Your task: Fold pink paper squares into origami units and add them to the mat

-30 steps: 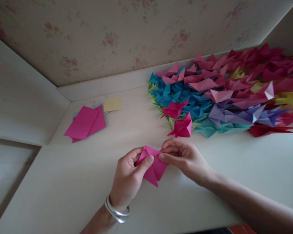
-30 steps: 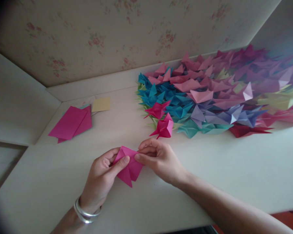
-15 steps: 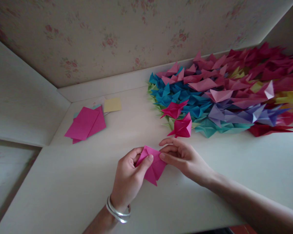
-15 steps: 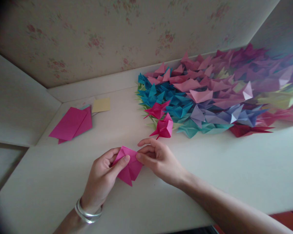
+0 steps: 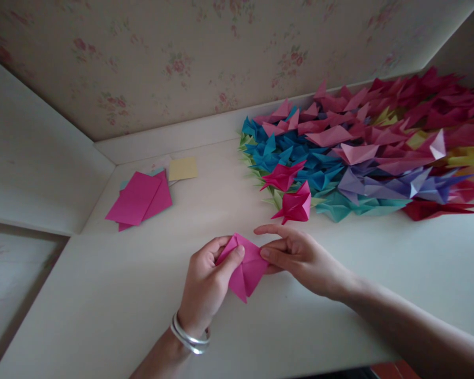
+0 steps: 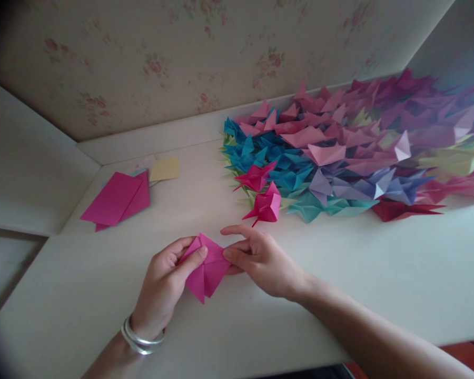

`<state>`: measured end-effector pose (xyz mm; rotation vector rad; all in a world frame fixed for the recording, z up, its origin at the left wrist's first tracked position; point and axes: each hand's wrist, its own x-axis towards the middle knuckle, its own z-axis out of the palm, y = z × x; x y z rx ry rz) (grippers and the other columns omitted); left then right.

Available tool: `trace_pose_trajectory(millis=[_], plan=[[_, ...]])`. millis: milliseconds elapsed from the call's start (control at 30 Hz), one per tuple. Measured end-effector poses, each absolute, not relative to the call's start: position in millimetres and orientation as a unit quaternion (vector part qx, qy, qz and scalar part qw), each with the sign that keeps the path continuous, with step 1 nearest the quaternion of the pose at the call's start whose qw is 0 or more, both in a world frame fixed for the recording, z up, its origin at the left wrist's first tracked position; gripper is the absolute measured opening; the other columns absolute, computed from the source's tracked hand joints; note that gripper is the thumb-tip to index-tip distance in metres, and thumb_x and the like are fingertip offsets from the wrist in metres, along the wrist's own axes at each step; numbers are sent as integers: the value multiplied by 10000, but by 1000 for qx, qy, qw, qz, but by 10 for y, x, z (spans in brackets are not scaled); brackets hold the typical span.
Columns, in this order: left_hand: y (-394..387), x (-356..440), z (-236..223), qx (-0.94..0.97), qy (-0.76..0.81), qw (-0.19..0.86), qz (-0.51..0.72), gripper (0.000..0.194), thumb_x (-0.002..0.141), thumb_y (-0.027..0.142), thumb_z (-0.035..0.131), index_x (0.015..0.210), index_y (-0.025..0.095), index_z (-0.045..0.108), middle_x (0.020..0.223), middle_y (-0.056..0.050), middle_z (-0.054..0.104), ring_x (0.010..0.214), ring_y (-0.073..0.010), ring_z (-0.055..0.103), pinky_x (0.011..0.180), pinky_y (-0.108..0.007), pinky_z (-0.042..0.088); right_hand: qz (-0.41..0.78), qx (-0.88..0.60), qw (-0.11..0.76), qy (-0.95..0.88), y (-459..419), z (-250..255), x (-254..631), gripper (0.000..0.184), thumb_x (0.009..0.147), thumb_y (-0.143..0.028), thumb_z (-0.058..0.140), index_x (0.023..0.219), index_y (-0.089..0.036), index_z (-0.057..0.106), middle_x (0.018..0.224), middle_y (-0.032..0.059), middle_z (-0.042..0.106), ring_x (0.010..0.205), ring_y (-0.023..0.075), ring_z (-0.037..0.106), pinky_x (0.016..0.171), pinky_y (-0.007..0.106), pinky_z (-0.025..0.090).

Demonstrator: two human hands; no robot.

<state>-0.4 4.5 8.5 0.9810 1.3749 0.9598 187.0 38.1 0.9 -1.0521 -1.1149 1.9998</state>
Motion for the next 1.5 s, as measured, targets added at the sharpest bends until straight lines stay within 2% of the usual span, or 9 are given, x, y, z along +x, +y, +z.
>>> trace_pose_trajectory(millis=[333, 567, 700, 867, 1100, 1167, 1233, 1333, 1500], plan=[[78, -10, 63, 389, 571, 599, 406, 192, 879, 364, 671, 902, 174, 691, 720, 15, 630, 652, -124, 555, 590, -204, 426, 707, -400, 327, -483, 347, -45, 1918, 273, 882, -348, 680, 1039, -200, 512, 607, -40, 676, 604, 145, 669, 581, 239, 515], [106, -87, 110, 493, 610, 533, 319, 336, 915, 456, 587, 737, 174, 629, 644, 31, 531, 594, -114, 452, 533, -207, 359, 723, -381, 273, -508, 308, -42, 1928, 271, 902, -361, 653, 1052, -191, 505, 612, -46, 621, 604, 141, 634, 587, 249, 485], [104, -99, 116, 534, 598, 514, 305, 337, 948, 454, 529, 784, 180, 639, 675, 14, 576, 612, -128, 484, 543, -215, 366, 738, -370, 272, -495, 309, -33, 1913, 320, 895, -366, 659, 1101, -177, 503, 623, -61, 572, 601, 117, 570, 587, 237, 444], [55, -57, 87, 562, 586, 510, 282, 321, 953, 459, 516, 898, 185, 675, 703, -11, 649, 603, -143, 537, 520, -217, 369, 738, -345, 222, -535, 289, -39, 1857, 379, 910, -305, 649, 1231, -179, 493, 611, -87, 472, 539, 78, 358, 477, 219, 247], [42, -6, 96, 533, 557, 566, 292, 335, 947, 460, 534, 830, 168, 647, 620, 20, 562, 535, -111, 470, 474, -207, 323, 764, -330, 239, -500, 245, -78, 1823, 557, 905, -233, 648, 1401, -189, 398, 581, -107, 452, 487, 61, 308, 433, 200, 192], [51, -6, 97, 506, 557, 582, 308, 346, 938, 472, 545, 802, 166, 634, 595, 34, 522, 510, -100, 435, 457, -203, 305, 780, -321, 248, -477, 261, -70, 1826, 564, 895, -264, 666, 1390, -169, 414, 570, -106, 474, 474, 54, 361, 437, 177, 244], [60, -13, 92, 473, 568, 589, 328, 346, 923, 483, 567, 791, 168, 625, 577, 44, 501, 496, -94, 419, 451, -202, 297, 793, -326, 243, -453, 284, -49, 1831, 593, 882, -311, 681, 1386, -153, 412, 592, -75, 567, 497, 74, 500, 482, 183, 383], [77, -27, 83, 436, 583, 586, 354, 334, 893, 477, 616, 764, 169, 620, 569, 50, 490, 501, -91, 416, 460, -199, 306, 807, -340, 229, -424, 314, -7, 1851, 641, 860, -358, 696, 1394, -148, 411, 655, -13, 688, 577, 149, 669, 591, 283, 545], [114, -49, 79, 359, 597, 594, 403, 297, 839, 439, 693, 746, 163, 635, 614, 39, 546, 543, -93, 457, 487, -183, 340, 741, -374, 260, -494, 321, 12, 1955, 371, 968, -349, 528, 1291, -169, 558, 747, 54, 754, 690, 189, 729, 678, 329, 588]])
